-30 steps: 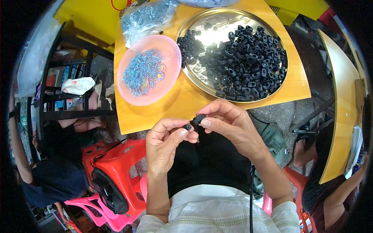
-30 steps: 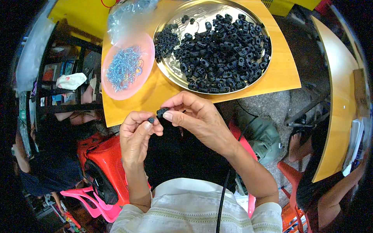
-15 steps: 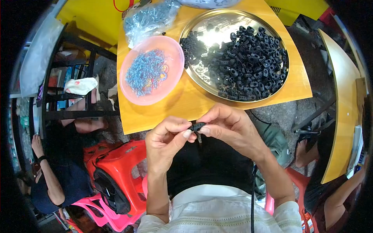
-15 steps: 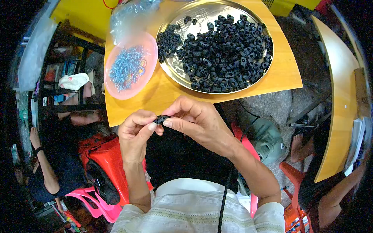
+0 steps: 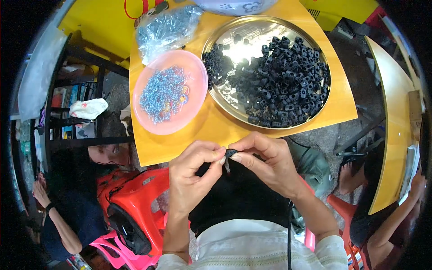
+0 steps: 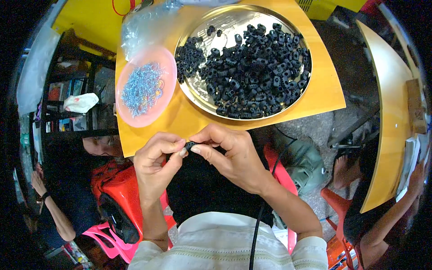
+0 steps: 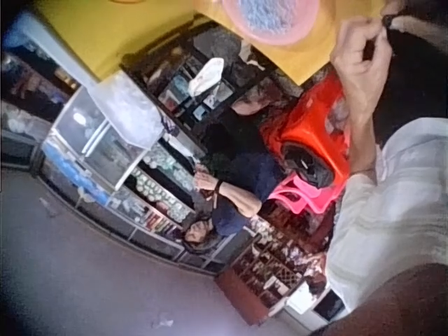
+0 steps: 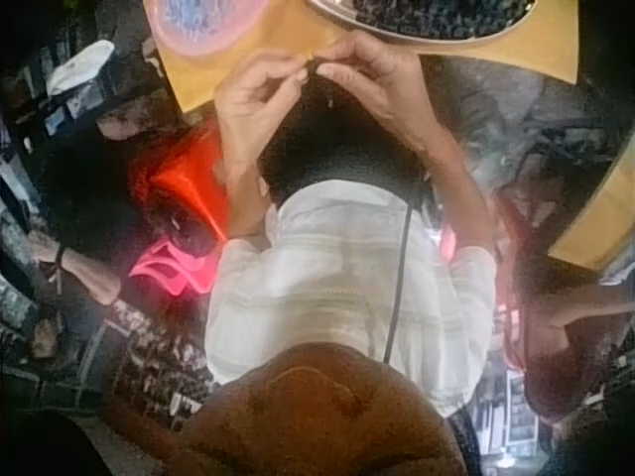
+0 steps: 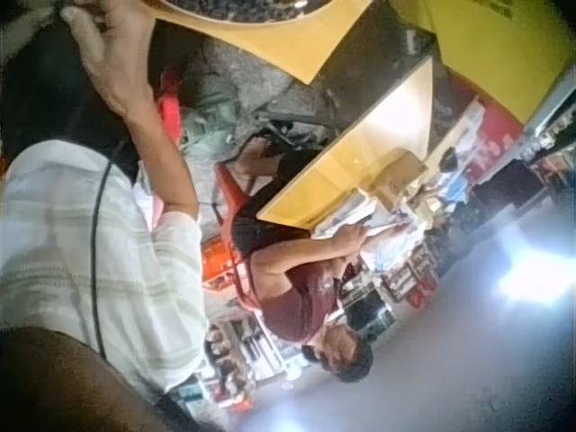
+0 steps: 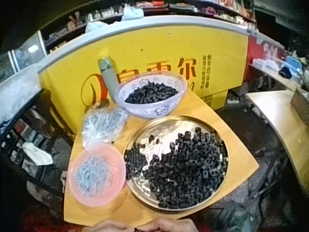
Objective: The person picks small metal pieces from a pink plate and black plastic components from a round tray, then assembles them together by hand.
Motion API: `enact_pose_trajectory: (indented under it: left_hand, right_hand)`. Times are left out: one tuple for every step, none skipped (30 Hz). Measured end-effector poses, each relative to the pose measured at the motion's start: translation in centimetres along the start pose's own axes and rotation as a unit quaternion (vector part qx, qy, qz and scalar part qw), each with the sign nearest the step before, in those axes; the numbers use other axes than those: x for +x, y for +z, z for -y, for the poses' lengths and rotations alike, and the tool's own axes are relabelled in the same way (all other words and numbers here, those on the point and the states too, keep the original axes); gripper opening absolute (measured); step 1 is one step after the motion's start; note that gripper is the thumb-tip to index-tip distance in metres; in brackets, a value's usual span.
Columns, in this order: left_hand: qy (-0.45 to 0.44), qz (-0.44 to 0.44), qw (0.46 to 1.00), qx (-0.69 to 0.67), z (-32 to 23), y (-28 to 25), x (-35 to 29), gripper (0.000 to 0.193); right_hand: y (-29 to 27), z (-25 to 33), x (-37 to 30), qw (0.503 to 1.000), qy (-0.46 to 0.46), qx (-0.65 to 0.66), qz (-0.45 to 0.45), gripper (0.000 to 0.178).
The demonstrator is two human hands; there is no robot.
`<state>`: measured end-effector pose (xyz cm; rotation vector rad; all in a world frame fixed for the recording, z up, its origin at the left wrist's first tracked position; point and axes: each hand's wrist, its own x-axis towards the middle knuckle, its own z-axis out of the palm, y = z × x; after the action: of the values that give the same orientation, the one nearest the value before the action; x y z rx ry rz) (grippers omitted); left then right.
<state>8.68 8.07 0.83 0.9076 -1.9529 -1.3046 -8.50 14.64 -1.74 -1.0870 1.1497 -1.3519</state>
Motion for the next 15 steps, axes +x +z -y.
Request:
enact_pose_trajectory:
  left_hand:
    - [0.005, 0.0, 1.0, 0.001, 0.0, -0.1, 0.1, 0.018]
    - [-0.006, -0.005, 1.0, -0.008, 0.0, -0.3, 0.0, 0.018]
    - [-0.02, -0.009, 1.0, -0.02, 0.1, -0.3, -0.2, 0.018]
    - [-0.019, -0.008, 1.0, -0.021, -0.1, -0.2, 0.0, 0.018]
    - [-0.055, -0.017, 0.993, -0.099, -0.5, -0.2, 0.1, 0.017]
    - [-0.091, -0.027, 0.98, -0.174, -0.7, -0.2, 0.2, 0.017]
    - [-0.091, -0.002, 0.97, -0.224, -0.6, -0.6, 0.3, 0.016]
    - [-0.09, -0.004, 0.971, -0.222, -0.5, -1.1, 0.4, 0.016]
    - [-0.136, 0.042, 0.945, -0.296, -0.5, -1.5, 0.3, 0.017]
    - [-0.181, 0.087, 0.908, -0.367, -0.4, -2.0, 0.3, 0.017]
    - [-0.198, 0.097, 0.887, -0.407, -0.1, -2.3, 0.4, 0.018]
    - [-0.199, 0.097, 0.887, -0.405, 0.1, -2.6, 0.4, 0.018]
    - [-0.192, 0.126, 0.878, -0.421, 0.4, -2.9, 0.4, 0.019]
    - [-0.185, 0.154, 0.867, -0.436, 0.5, -3.1, 0.3, 0.02]
    - [-0.183, 0.156, 0.868, -0.435, 0.1, -2.8, 0.5, 0.02]
  right_hand:
    - [0.0, 0.0, 0.0, 1.0, 0.011, 0.009, -0.006, 0.013]
    - [0.0, 0.0, 0.2, 1.0, 0.008, 0.001, 0.005, 0.013]
    - [0.1, 0.1, 0.1, 1.0, 0.007, -0.001, 0.004, 0.013]
    - [0.1, 0.1, 0.0, 0.997, 0.032, 0.066, 0.004, 0.013]
    - [0.1, 0.2, 0.0, 0.989, 0.057, 0.133, 0.004, 0.014]
    - [-0.1, 0.5, 0.1, 0.99, 0.054, 0.133, 0.013, 0.015]
    - [-0.4, 0.9, 0.1, 0.988, 0.077, 0.134, 0.029, 0.014]
    - [-0.7, 1.5, 0.1, 0.985, 0.1, 0.135, 0.044, 0.014]
    - [-0.7, 2.0, -0.1, 0.978, 0.106, 0.165, 0.064, 0.012]
    - [-0.5, 2.2, -0.1, 0.979, 0.082, 0.171, 0.072, 0.011]
    - [-0.2, 2.3, -0.2, 0.979, 0.058, 0.177, 0.08, 0.01]
    - [0.0, 2.5, -0.2, 0.979, 0.055, 0.177, 0.086, 0.01]
    - [0.2, 2.5, -0.3, 0.979, 0.055, 0.178, 0.085, 0.01]
    - [0.4, 2.4, -0.5, 0.983, 0.039, 0.16, 0.083, 0.011]
    - [0.4, 2.4, -0.5, 0.987, 0.021, 0.139, 0.08, 0.011]
